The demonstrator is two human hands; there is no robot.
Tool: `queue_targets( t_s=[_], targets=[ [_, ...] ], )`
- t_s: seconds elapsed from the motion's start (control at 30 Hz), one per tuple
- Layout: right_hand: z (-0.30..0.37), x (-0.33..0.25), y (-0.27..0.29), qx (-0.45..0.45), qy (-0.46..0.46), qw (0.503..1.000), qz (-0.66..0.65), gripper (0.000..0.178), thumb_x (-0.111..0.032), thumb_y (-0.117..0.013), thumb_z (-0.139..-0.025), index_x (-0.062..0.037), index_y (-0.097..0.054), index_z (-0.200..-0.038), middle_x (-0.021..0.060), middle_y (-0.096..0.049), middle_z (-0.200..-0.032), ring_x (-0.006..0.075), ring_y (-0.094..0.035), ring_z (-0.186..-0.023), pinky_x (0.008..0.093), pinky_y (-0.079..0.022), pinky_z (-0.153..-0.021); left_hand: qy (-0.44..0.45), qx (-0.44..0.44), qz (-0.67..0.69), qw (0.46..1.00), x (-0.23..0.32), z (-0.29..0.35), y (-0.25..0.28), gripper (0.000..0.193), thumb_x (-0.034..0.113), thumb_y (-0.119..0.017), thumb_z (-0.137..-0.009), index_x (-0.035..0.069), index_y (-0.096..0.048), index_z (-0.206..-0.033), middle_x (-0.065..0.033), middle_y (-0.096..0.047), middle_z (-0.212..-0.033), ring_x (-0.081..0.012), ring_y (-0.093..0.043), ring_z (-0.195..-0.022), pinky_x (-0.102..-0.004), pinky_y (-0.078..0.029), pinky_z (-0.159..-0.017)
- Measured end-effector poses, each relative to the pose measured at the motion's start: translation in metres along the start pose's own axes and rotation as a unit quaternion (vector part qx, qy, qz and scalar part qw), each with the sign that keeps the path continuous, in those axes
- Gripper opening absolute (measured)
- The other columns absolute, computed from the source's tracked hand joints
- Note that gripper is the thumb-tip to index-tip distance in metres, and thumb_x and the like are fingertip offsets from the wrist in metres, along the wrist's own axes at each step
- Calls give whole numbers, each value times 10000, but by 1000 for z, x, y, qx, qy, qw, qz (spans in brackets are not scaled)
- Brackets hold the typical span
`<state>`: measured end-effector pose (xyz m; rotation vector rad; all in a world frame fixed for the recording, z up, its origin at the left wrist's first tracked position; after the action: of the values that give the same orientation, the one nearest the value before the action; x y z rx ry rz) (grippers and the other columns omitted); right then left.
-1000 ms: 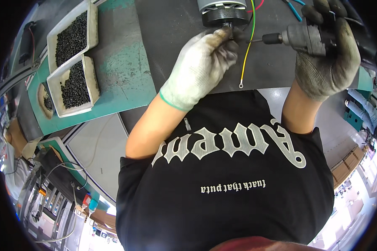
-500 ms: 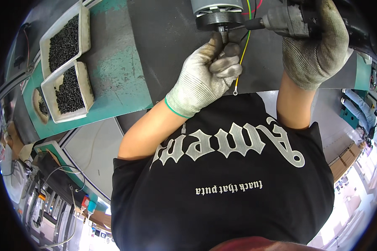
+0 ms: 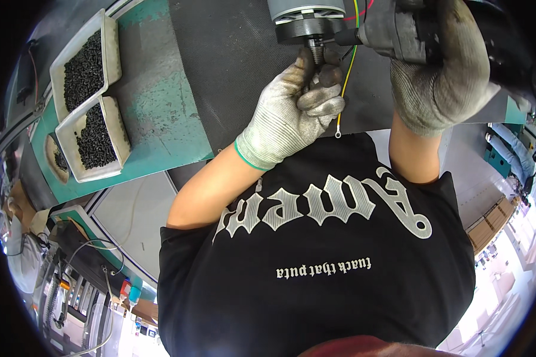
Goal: Assembling fan blades and housing components onto electric motors using an electric screwdriver and pliers at a factory workstation.
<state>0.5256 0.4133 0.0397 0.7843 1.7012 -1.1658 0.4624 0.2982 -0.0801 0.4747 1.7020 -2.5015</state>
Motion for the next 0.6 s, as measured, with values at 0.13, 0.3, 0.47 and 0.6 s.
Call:
queue_targets(
  t_s=[0.13,0.3,0.47,0.6],
  targets=[
    [2,0,9,3,7,1000,6,270,-139,-548,-967,4,-549,-1196,135,-599,-1079,190,-584,-929,303,-512,-804,-23,47,-72,996,-1,1,1,221,239,-412,-1043,84,-566,-1069,-8,-526,-785,-68,-283,-518,-234,-339,-540],
    [1,-1,12,10,23,1000,19,282,-159,-559,-962,18,-555,-1182,144,-605,-1075,199,-592,-926,321,-512,-815,-8,-33,-71,997,0,-5,2,197,217,-421,-1040,92,-569,-1073,6,-526,-781,-64,-285,-530,-223,-321,-542],
    [1,-2,15,12,38,999,32,299,-180,-571,-957,33,-562,-1167,153,-611,-1070,208,-600,-923,338,-513,-825,-26,14,-94,995,-1,-4,-3,194,224,-421,-1041,92,-564,-1043,20,-486,-743,-67,-291,-535,-224,-319,-545],
    [1,-2,13,-3,52,997,51,300,-183,-582,-947,46,-574,-1141,158,-619,-1055,215,-607,-919,344,-518,-816,-35,56,-109,992,0,-6,2,234,271,-433,-1040,75,-554,-1080,-27,-532,-795,-62,-297,-517,-227,-338,-548]
  ],
)
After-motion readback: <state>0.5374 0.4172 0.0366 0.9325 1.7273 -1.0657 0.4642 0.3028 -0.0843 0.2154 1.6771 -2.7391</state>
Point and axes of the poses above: each hand's wrist, its own z-axis away from the middle knuckle, its own y-axis out of the back of the hand, x = y × z, the point moved 5 cm from there along -z, towards the middle knuckle
